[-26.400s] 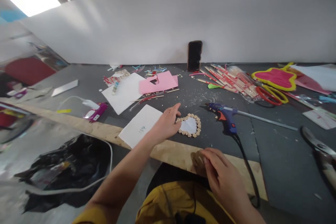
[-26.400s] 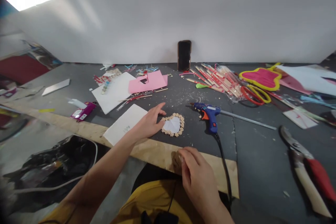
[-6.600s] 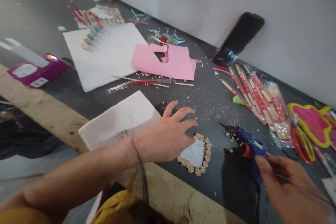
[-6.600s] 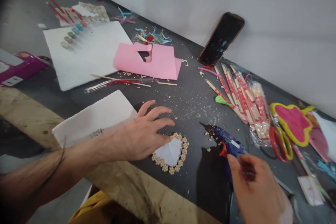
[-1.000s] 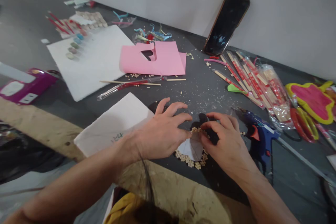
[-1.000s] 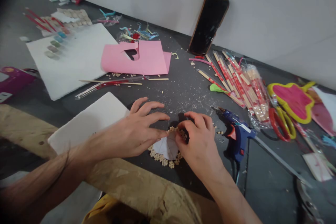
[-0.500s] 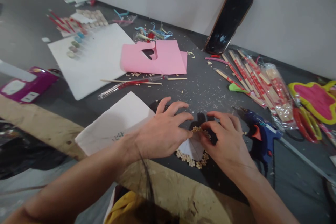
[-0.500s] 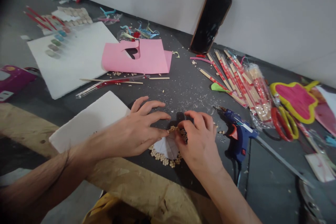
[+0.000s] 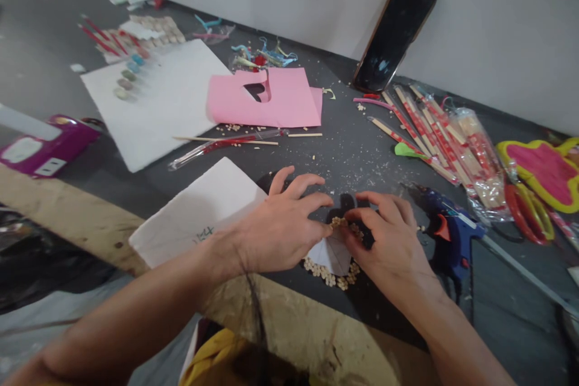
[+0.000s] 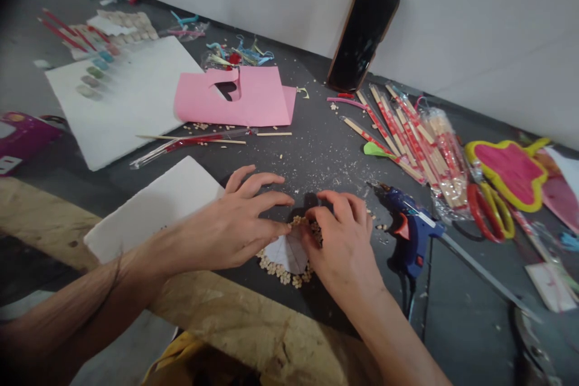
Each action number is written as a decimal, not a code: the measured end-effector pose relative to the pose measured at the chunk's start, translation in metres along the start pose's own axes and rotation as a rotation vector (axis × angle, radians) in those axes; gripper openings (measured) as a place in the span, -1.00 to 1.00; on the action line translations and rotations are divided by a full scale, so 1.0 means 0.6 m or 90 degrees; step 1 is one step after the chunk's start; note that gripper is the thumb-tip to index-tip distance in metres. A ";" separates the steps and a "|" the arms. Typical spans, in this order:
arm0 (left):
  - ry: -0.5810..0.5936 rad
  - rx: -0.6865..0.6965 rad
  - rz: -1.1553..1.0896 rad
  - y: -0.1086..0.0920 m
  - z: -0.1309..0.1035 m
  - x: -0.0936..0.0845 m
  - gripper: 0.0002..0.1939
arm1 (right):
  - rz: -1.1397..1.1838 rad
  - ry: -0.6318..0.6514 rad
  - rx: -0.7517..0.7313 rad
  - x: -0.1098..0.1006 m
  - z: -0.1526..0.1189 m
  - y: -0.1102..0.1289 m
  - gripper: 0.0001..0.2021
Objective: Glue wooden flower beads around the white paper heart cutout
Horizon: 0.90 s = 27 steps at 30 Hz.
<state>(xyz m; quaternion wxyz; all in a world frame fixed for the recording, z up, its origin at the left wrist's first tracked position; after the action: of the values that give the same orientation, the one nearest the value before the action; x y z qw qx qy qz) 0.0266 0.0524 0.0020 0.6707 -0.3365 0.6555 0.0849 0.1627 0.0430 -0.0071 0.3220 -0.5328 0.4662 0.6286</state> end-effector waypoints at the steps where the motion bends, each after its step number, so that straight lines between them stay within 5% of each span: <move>1: 0.000 0.000 0.000 0.000 0.000 0.000 -0.79 | 0.001 0.000 0.000 0.000 0.000 -0.001 -0.85; 27: 0.015 -0.001 0.003 0.000 0.000 0.001 -0.79 | 0.011 0.031 -0.029 0.003 0.001 0.002 -0.79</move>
<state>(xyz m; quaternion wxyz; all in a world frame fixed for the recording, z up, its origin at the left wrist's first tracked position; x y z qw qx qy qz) 0.0266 0.0518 0.0015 0.6626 -0.3368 0.6639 0.0830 0.1608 0.0428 -0.0082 0.2927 -0.5511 0.4637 0.6289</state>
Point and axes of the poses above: each hand's wrist, its own z-axis towards the middle knuckle, its own x-axis out of the palm, y = z × x, the point moved 7 cm from there along z, towards the middle knuckle, and after that the axes turned 14 degrees about y, right-handed, at the moved point
